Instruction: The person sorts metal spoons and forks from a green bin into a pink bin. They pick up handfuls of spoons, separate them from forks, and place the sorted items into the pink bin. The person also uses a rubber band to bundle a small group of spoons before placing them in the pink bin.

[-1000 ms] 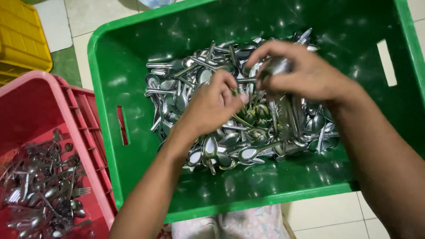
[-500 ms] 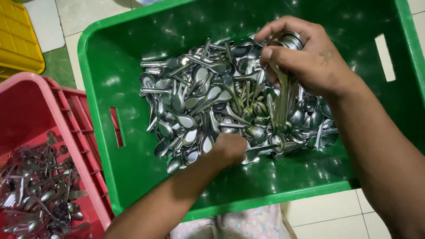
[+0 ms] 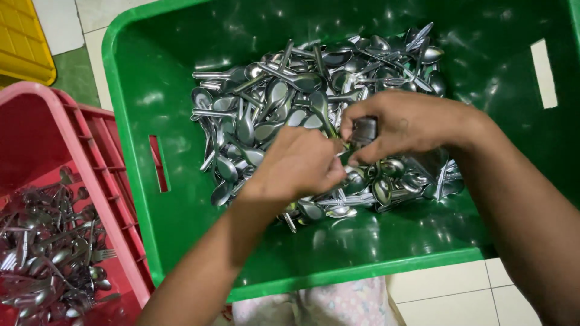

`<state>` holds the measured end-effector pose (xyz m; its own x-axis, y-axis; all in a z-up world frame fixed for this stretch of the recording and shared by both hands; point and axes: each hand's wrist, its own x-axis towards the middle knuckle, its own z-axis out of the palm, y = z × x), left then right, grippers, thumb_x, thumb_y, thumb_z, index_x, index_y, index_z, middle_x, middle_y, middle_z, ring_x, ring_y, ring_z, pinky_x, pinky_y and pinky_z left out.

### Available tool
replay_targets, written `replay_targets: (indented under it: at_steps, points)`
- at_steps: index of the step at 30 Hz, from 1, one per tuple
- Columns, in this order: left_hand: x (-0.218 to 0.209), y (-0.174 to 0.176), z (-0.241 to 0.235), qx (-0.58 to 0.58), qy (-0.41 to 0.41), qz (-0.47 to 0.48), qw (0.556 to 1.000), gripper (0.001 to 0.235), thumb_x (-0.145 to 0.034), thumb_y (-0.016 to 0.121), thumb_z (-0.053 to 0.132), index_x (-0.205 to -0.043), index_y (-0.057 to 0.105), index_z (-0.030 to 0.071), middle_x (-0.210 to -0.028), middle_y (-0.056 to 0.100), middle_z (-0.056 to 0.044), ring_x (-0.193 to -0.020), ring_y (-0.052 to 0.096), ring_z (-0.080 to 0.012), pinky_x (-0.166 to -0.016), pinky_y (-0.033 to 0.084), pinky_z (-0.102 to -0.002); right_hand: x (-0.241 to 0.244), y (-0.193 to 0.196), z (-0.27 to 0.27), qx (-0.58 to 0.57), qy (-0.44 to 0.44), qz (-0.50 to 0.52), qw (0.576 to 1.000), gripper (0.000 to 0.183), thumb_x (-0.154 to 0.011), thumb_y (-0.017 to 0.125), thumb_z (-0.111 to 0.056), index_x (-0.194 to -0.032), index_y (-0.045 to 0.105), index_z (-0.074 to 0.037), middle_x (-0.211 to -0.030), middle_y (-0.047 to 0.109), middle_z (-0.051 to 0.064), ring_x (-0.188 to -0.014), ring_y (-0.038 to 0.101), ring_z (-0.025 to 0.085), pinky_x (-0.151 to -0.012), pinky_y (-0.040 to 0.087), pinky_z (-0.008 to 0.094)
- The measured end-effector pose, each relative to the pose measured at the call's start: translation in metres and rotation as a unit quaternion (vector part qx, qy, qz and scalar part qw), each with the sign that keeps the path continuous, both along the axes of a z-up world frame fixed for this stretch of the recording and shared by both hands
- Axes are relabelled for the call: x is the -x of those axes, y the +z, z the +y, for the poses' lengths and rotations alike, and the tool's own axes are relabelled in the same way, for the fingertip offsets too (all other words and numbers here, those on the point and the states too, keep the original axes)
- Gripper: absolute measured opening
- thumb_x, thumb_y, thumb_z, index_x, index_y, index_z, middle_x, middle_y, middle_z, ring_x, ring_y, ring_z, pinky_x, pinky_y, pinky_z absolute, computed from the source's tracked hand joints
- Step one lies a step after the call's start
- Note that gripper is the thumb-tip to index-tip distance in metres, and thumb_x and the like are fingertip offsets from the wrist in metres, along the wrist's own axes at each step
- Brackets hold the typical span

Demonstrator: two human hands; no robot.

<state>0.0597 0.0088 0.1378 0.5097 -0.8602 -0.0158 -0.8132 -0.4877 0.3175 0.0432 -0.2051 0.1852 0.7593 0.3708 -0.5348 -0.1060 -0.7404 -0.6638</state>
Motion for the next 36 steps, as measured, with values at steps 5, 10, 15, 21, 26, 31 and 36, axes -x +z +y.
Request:
replay_targets:
  at_steps: [5,10,15,21,26,31,36]
  points:
    - [-0.006,0.04,0.008,0.19,0.003,-0.021,0.982,0.009,-0.088,0.068,0.015,-0.087,0.065,0.007,-0.071,0.071,-0.007,-0.053,0.062,-0.0271,-0.048,0.044,-0.041,0.0,-0.022,-0.007,-0.179,-0.028,0.02,0.983,0.022,-0.07,0.073,-0.009,-0.092,0.075,-0.007,-0.067,0.072,0.004,-0.052,0.058,0.015,-0.044,0.044,0.028]
    - [-0.008,0.048,0.005,0.298,0.028,-0.004,0.954,0.01,-0.094,0.073,0.011,-0.089,0.066,0.006,-0.069,0.069,-0.004,-0.051,0.06,-0.0192,-0.049,0.044,-0.035,-0.005,-0.016,-0.003,-0.266,-0.085,0.024,0.96,0.019,-0.074,0.068,0.004,-0.091,0.067,-0.004,-0.074,0.076,0.01,-0.057,0.059,0.012,-0.047,0.036,0.023]
    - [-0.007,0.048,0.004,0.308,0.041,-0.035,0.95,0.011,-0.094,0.074,0.015,-0.091,0.069,0.005,-0.073,0.069,-0.004,-0.056,0.061,-0.0191,-0.053,0.045,-0.034,-0.003,-0.023,-0.008,-0.305,-0.094,0.012,0.948,0.022,-0.074,0.067,0.002,-0.095,0.067,-0.004,-0.071,0.066,0.003,-0.057,0.049,0.009,-0.047,0.035,0.023]
    - [-0.017,0.047,0.007,0.293,0.122,0.043,0.947,0.041,-0.089,0.082,0.034,-0.114,0.057,0.012,-0.074,0.071,0.003,-0.047,0.057,-0.0096,-0.041,0.041,-0.026,-0.001,-0.013,-0.001,-0.391,-0.114,0.064,0.911,0.031,-0.077,0.058,0.005,-0.106,0.063,-0.001,-0.089,0.074,0.014,-0.062,0.068,0.018,-0.049,0.048,0.024]
    - [-0.026,0.05,0.017,0.295,0.095,0.061,0.949,0.016,-0.091,0.077,0.016,-0.096,0.064,0.007,-0.073,0.072,-0.003,-0.056,0.065,-0.0146,-0.048,0.048,-0.029,-0.005,-0.024,-0.004,-0.338,-0.158,0.018,0.928,0.021,-0.08,0.073,0.0,-0.101,0.068,-0.001,-0.082,0.074,0.012,-0.064,0.072,0.02,-0.056,0.057,0.028]
    - [-0.045,0.028,0.06,0.189,0.206,0.089,0.956,0.013,-0.088,0.08,0.016,-0.092,0.07,0.009,-0.058,0.068,0.003,-0.042,0.058,-0.0113,-0.051,0.054,-0.032,0.0,-0.017,-0.006,-0.264,-0.215,-0.056,0.939,0.028,-0.087,0.071,-0.005,-0.113,0.062,-0.003,-0.085,0.067,0.016,-0.064,0.064,0.022,-0.048,0.051,0.03]
    - [-0.038,-0.005,0.079,-0.034,0.357,0.116,0.926,0.063,-0.09,0.075,0.038,-0.14,0.048,0.011,-0.109,0.073,-0.014,-0.1,0.071,-0.0368,-0.093,0.051,-0.056,-0.009,-0.051,-0.023,-0.373,-0.4,0.0,0.837,0.033,-0.102,0.051,-0.011,-0.134,0.048,-0.006,-0.116,0.061,0.016,-0.092,0.064,0.021,-0.069,0.056,0.028]
